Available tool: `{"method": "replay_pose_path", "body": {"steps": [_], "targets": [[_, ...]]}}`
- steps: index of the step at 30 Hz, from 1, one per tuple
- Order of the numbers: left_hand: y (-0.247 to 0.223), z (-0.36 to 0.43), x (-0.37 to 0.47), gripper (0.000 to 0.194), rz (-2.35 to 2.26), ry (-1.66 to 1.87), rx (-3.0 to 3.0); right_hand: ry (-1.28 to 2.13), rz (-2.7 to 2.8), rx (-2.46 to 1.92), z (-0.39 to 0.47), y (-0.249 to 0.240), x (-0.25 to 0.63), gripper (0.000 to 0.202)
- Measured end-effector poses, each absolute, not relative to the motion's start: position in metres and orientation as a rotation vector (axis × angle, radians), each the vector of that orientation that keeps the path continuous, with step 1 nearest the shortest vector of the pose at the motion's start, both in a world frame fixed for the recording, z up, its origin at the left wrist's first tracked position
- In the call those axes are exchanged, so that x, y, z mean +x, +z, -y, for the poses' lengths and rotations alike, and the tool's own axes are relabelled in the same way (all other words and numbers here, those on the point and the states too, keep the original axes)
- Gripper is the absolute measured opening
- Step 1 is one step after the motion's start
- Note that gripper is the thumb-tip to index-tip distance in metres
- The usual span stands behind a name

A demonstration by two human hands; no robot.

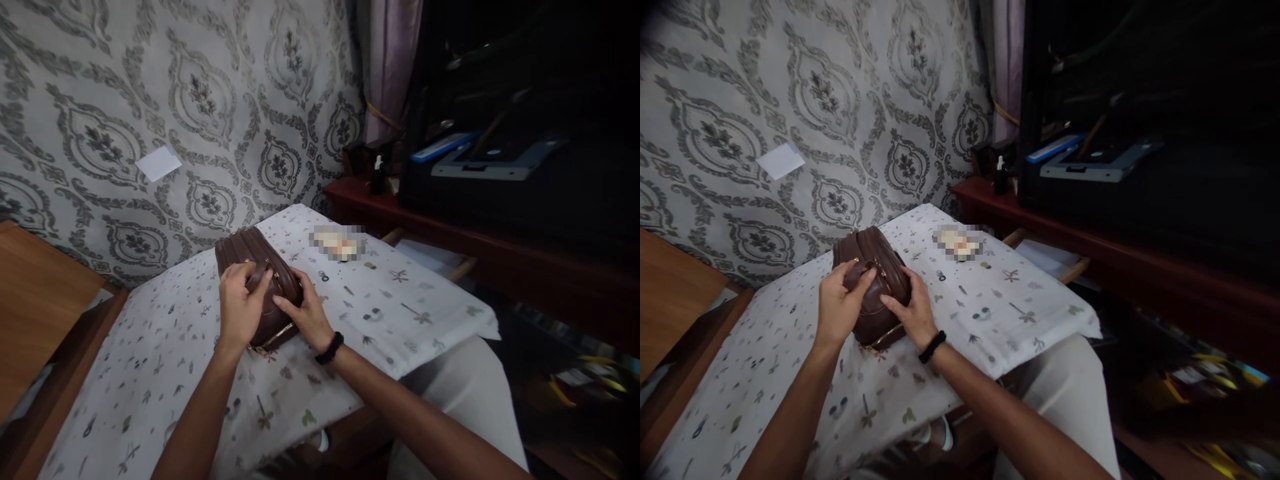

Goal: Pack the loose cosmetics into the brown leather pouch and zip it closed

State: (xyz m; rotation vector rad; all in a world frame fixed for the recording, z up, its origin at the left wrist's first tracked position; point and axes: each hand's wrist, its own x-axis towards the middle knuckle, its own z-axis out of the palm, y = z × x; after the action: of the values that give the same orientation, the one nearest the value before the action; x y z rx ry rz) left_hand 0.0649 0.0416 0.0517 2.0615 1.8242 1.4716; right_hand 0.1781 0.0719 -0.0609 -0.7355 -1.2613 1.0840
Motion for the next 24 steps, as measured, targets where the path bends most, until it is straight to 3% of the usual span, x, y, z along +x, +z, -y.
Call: {"method": "replay_pose_path", "body": {"steps": [15, 20, 24], "targets": [[0.049, -0.038, 0.067, 0.019, -1.690, 1.518, 2.309, 0.903, 1.348, -0.781, -0.076, -0.073, 0.170, 0.067], [0.051, -0.037, 0.065, 0.020, -1.752, 1.398, 2.369, 0.906, 1.362, -0.776, -0.075, -0.068, 0.174, 0.068], [0.049, -0.027, 0.061, 0.011, -1.814, 1.245, 2.543, 0.931, 1.395, -0.748, -0.073, -0.063, 0.180, 0.056]]}}
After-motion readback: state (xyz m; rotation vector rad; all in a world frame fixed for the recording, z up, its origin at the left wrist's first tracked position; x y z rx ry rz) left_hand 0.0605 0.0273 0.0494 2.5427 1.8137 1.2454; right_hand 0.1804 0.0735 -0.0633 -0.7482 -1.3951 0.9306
